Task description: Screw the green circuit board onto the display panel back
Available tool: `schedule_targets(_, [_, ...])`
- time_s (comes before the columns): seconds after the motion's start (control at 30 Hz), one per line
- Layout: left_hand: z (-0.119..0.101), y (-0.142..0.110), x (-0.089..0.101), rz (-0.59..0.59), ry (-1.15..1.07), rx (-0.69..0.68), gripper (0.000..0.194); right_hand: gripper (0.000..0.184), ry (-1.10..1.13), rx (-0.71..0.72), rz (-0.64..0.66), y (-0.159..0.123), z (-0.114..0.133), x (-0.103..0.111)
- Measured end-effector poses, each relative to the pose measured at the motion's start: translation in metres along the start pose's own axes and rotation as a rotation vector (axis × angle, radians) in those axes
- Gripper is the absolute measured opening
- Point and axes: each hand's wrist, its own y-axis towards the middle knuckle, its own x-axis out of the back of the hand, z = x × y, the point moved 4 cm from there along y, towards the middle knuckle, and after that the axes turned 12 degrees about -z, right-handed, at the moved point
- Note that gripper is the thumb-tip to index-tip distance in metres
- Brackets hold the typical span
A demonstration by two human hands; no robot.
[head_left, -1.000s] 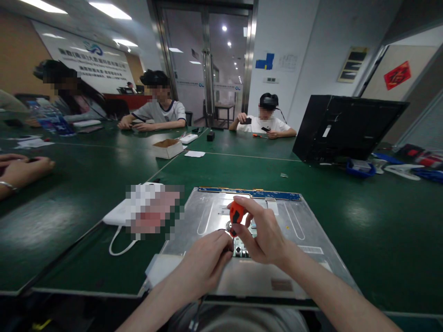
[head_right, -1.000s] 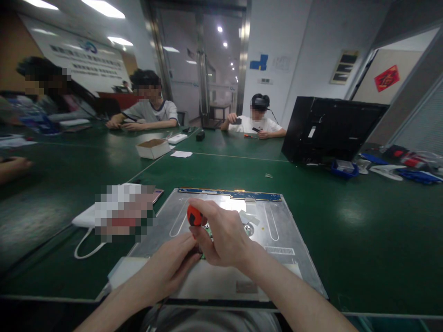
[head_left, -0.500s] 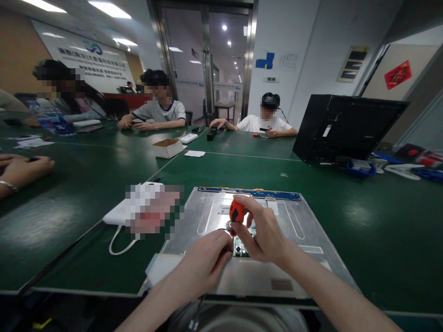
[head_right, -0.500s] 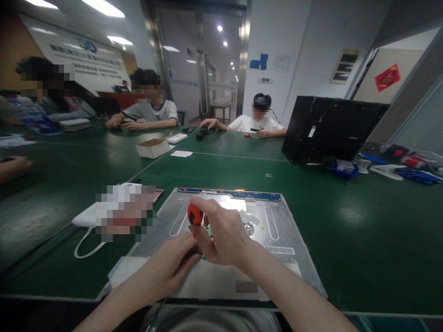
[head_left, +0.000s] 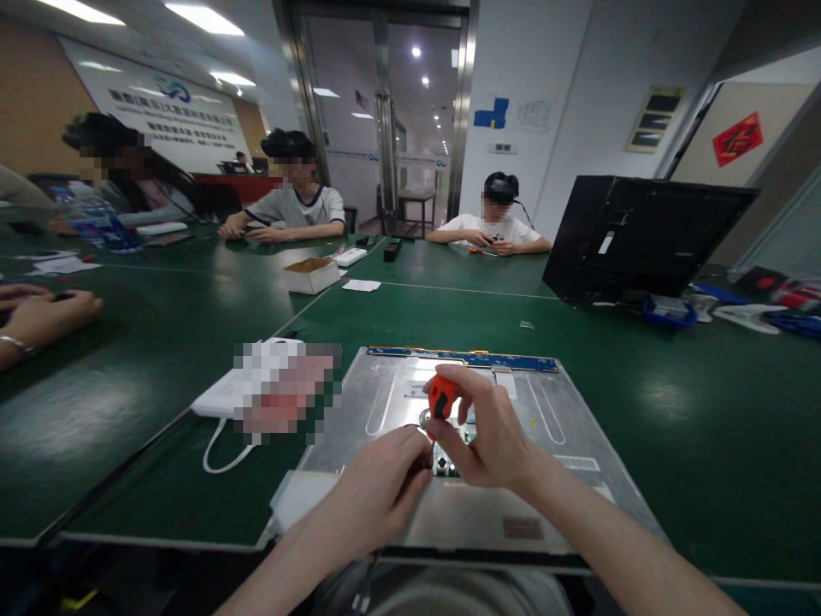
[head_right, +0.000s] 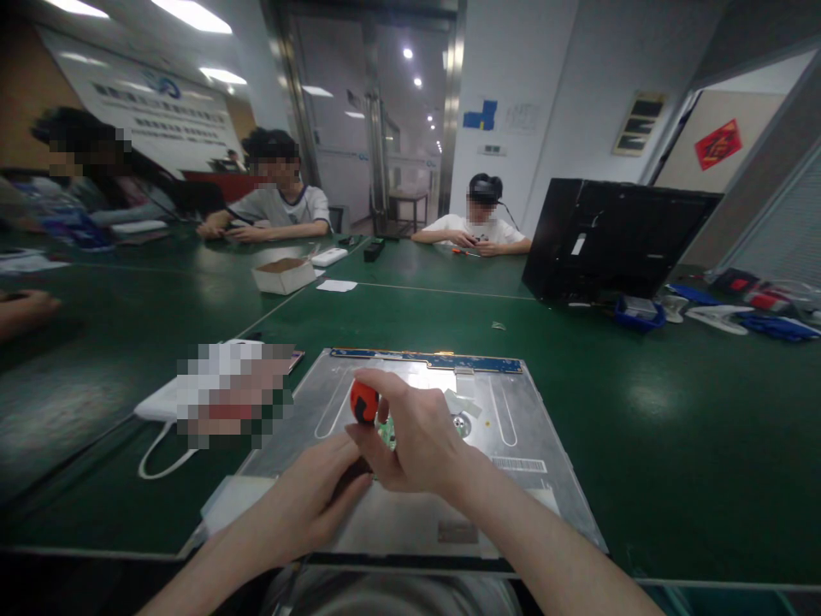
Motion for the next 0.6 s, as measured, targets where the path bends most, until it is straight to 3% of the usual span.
schedule_targets(0.6, [0.0069, 0.0004, -0.0058, -0.015, 0.042, -0.022, 0.012, 0.040, -0.007, 0.012, -0.059, 0.0011, 0.0019, -0.0011])
